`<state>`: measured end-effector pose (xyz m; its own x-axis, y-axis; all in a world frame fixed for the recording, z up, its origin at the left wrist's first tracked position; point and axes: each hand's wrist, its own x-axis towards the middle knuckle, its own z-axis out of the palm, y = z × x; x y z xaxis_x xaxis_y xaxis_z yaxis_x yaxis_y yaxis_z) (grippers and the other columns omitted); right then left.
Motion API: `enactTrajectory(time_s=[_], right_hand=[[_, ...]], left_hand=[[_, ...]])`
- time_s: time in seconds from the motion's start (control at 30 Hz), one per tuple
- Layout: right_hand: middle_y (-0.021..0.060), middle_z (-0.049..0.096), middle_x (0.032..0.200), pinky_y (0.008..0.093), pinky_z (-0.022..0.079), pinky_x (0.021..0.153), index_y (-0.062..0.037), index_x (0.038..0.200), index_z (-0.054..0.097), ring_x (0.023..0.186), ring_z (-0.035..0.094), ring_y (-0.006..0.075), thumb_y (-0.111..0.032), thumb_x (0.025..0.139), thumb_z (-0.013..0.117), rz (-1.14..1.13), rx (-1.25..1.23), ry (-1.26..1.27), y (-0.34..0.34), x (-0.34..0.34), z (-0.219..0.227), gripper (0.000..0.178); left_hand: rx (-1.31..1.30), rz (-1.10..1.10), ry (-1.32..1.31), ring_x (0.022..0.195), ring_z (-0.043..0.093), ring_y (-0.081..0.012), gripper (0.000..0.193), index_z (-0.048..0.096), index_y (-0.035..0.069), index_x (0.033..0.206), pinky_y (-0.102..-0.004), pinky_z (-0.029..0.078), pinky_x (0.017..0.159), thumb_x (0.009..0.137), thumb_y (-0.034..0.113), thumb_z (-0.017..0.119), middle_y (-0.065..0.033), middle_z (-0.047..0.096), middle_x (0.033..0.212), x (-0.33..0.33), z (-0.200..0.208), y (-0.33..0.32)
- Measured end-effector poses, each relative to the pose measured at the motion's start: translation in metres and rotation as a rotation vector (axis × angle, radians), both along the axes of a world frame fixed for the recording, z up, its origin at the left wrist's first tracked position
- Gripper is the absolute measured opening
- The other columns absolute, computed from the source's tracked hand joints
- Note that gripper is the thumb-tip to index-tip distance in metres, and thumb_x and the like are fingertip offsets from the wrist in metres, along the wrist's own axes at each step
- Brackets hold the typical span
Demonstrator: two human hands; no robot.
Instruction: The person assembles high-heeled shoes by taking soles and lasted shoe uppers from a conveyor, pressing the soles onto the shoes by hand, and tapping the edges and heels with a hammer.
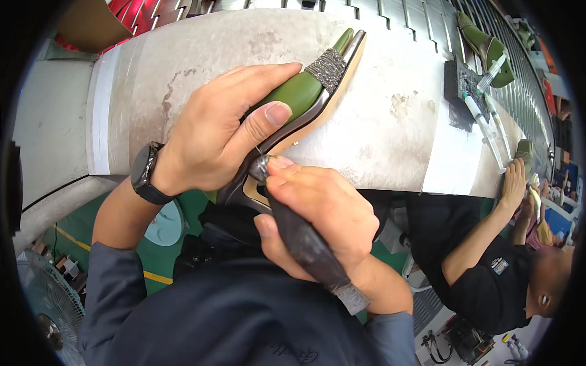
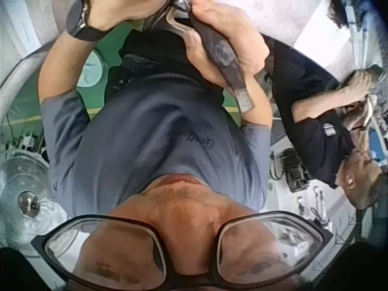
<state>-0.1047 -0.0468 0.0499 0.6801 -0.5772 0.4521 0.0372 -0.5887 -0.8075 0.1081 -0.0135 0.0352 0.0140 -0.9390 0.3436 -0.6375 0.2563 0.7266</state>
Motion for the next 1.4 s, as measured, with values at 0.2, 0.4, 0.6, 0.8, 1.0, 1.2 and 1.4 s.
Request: enactTrajectory(time_s=[0.2, 0.4, 0.6, 0.8, 1.0, 1.2, 1.4], right_hand=[[0.0189, 0.075, 0.1, 0.0381, 0.061, 0.082, 0.0024, 0.105, 0.069, 0.09, 0.076, 0.0327, -0.002, 0.072, 0.083, 0.008, -0.129, -0.032, -0.007, 0.006, 0.0, 0.036], [0.0114, 0.077, 0.108, 0.0273, 0.055, 0.087, 0.0035, 0.117, 0.071, 0.098, 0.07, 0.0126, -0.004, 0.094, 0.071, -0.029, 0.576, 0.023, 0.01, -0.005, 0.015, 0.024], [0.0209, 0.075, 0.117, 0.0342, 0.054, 0.099, 0.0088, 0.118, 0.068, 0.109, 0.071, 0.0213, -0.002, 0.094, 0.067, -0.274, 0.629, -0.246, 0.031, -0.059, -0.013, 0.026], [0.0273, 0.072, 0.12, 0.0399, 0.053, 0.105, 0.0097, 0.12, 0.064, 0.115, 0.07, 0.0298, -0.007, 0.094, 0.064, -0.063, 0.836, -0.334, 0.072, -0.062, -0.038, 0.032], [0.0284, 0.071, 0.123, 0.0432, 0.052, 0.108, 0.0093, 0.121, 0.063, 0.119, 0.069, 0.0327, -0.012, 0.095, 0.066, -0.046, 0.831, -0.287, 0.077, -0.062, -0.042, 0.034], [0.0284, 0.071, 0.124, 0.0455, 0.051, 0.108, 0.007, 0.12, 0.063, 0.119, 0.068, 0.0346, -0.015, 0.096, 0.068, -0.038, 0.777, -0.347, 0.073, -0.058, -0.045, 0.032], [0.0262, 0.069, 0.128, 0.0479, 0.052, 0.107, 0.0013, 0.125, 0.06, 0.123, 0.066, 0.0368, -0.022, 0.101, 0.067, 0.061, 0.589, -0.316, 0.044, -0.053, -0.033, 0.034]], left_hand=[[0.026, 0.002, 0.049, 0.112, 0.068, -0.039, 0.047, 0.061, -0.006, 0.135, -0.0431, 0.052, 0.097, 0.104, 0.028, 0.061, -0.0249, 0.069, 0.122, -0.004, 0.002, -0.004], [0.396, -0.083, -0.2, 0.114, 0.065, -0.0454, 0.08, 0.055, -0.011, 0.138, -0.045, 0.051, 0.1, 0.089, 0.049, 0.074, -0.0322, 0.067, 0.121, -0.007, 0.036, -0.039], [0.173, 0.072, -0.311, 0.115, 0.062, -0.0426, 0.088, 0.045, -0.005, 0.149, -0.0481, 0.049, 0.098, 0.079, 0.03, 0.085, -0.0268, 0.062, 0.128, -0.047, 0.03, 0.069], [0.137, 0.188, -0.215, 0.121, 0.059, -0.0438, 0.111, 0.039, -0.008, 0.151, -0.0484, 0.048, 0.103, 0.067, 0.038, 0.095, -0.0266, 0.054, 0.137, -0.077, -0.003, 0.123], [0.082, 0.063, 0.195, 0.138, 0.051, -0.0387, 0.114, 0.026, -0.008, 0.159, -0.0452, 0.04, 0.117, 0.074, 0.03, 0.092, -0.0274, 0.046, 0.151, -0.053, -0.01, 0.091], [0.195, -0.08, 0.448, 0.148, 0.044, -0.03, 0.102, 0.023, -0.003, 0.162, -0.0409, 0.034, 0.121, 0.076, 0.009, 0.077, -0.0219, 0.041, 0.159, -0.057, -0.011, 0.085], [0.119, -0.003, 0.261, 0.137, 0.052, -0.0277, 0.092, 0.031, -0.001, 0.158, -0.0384, 0.042, 0.114, 0.075, 0.001, 0.071, -0.02, 0.047, 0.151, -0.073, -0.01, 0.079]])
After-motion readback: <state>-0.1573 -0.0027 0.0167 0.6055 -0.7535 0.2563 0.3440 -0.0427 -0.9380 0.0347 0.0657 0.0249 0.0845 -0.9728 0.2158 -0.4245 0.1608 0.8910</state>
